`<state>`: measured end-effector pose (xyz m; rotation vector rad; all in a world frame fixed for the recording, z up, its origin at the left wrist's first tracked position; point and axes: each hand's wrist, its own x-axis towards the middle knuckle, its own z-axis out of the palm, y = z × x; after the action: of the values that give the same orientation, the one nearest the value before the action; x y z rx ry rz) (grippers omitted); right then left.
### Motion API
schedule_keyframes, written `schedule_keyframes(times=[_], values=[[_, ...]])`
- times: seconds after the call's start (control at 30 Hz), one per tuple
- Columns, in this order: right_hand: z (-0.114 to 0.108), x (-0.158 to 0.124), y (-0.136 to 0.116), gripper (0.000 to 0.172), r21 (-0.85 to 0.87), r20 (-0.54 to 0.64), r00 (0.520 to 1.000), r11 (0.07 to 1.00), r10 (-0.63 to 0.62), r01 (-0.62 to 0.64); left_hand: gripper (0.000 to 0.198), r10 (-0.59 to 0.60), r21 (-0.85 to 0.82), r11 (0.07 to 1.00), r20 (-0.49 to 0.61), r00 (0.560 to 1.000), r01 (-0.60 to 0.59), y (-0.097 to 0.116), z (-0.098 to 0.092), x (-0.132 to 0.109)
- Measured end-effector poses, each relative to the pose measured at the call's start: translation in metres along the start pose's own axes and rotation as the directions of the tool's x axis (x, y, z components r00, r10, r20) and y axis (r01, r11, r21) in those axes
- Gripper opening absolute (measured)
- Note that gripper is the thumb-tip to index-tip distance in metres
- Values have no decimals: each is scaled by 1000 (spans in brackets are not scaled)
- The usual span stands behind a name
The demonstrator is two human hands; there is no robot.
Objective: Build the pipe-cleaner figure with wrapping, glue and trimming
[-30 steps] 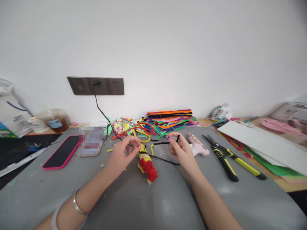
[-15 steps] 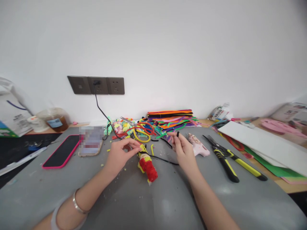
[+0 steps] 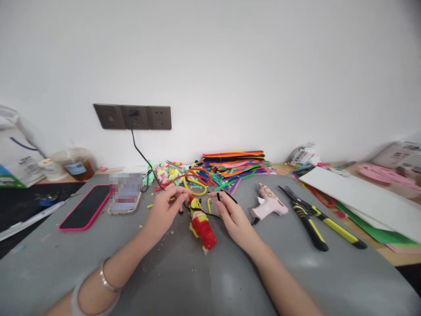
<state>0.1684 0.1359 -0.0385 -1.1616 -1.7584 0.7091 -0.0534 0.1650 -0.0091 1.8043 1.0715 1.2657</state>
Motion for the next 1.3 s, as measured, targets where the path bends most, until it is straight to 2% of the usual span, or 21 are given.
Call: schedule_keyframes(times=[0.2, 0.4, 0.47, 0.57, 0.67, 0.83, 1.0, 1.1, 1.17, 1.3], values=[[-1, 1, -6, 28, -28, 69, 997, 998, -46, 48, 18, 37, -33, 999, -9, 999, -37, -2, 0, -2], [2, 1, -7, 33, -65, 128, 988, 993, -89, 98, 20, 54, -25, 998, -56, 997, -56, 2, -1, -5], [2, 1, -6, 37, -83, 119, 989, 992, -87, 97, 27, 38, -11, 999, -5, 999, -38, 3, -2, -6], [0, 1, -5, 44, -108, 113, 990, 989, -90, 102, 45, 66, 79, 994, 116, 991, -76, 4, -5, -8], [-2, -1, -7, 47, -126, 151, 985, 986, -86, 106, 62, 61, 161, 983, 200, 978, -94, 3, -7, -9], [-1, -7, -14, 48, -307, 279, 960, 945, -26, 115, 66, -3, 221, 974, 189, 982, -40, 1, -6, -9], [3, -10, -24, 42, -460, 303, 950, 884, 70, 82, 62, -38, 336, 941, 205, 978, -34, -3, -3, -9], [3, -10, -27, 32, -440, 320, 941, 897, 108, 46, 63, 1, 349, 935, 191, 982, -69, -3, -4, -10], [3, -9, -25, 32, -393, 310, 943, 919, 119, 14, 61, 40, 320, 943, 154, 987, -88, -2, -5, -11], [2, -6, -16, 35, -184, 220, 966, 979, 133, -93, 55, 114, 248, 960, 74, 991, -129, -1, -7, -12]])
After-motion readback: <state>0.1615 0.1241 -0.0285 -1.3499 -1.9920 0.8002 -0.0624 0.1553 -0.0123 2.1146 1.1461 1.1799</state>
